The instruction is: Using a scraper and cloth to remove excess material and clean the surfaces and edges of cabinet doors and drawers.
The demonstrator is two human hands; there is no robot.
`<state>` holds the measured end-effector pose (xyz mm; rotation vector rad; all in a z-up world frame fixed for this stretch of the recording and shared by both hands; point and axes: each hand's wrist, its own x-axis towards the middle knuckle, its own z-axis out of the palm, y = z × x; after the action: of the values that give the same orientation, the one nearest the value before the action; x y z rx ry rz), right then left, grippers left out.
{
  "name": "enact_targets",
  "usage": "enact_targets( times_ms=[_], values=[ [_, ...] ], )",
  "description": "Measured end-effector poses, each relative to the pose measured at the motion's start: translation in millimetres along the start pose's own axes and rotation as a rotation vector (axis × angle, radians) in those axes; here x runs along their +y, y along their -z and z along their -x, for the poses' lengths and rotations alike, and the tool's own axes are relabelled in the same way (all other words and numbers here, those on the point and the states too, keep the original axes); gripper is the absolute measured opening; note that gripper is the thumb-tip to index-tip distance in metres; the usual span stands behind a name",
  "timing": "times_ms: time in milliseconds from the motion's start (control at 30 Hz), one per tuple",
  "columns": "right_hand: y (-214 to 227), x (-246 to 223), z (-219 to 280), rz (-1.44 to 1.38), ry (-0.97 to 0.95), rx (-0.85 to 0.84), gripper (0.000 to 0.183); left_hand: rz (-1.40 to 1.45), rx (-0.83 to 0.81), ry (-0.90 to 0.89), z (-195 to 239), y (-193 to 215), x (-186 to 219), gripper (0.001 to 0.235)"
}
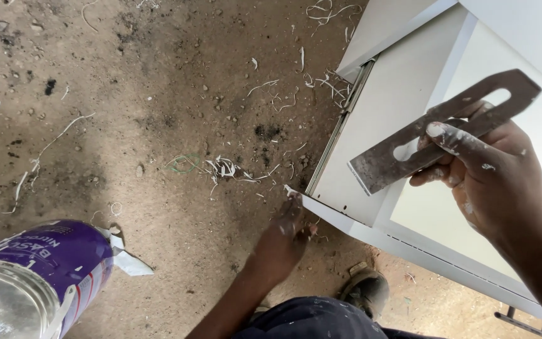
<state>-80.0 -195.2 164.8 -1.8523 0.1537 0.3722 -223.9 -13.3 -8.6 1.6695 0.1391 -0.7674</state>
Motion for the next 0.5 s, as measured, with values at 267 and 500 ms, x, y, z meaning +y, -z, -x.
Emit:
enact_targets(
  times_ms=[267, 500],
  values=[
    [5.7, -4.6, 0.7, -0.130, -0.003, 0.002, 0.043, 0.170, -0.081, -0.178, 46.2, 44.0, 67.8, 0.067],
    [14.1, -19.9, 12.5, -0.149, 0.098, -0.100, 0.065, 0.238, 0.160, -0.609, 24.2, 30.6, 50.1, 0.038]
  ],
)
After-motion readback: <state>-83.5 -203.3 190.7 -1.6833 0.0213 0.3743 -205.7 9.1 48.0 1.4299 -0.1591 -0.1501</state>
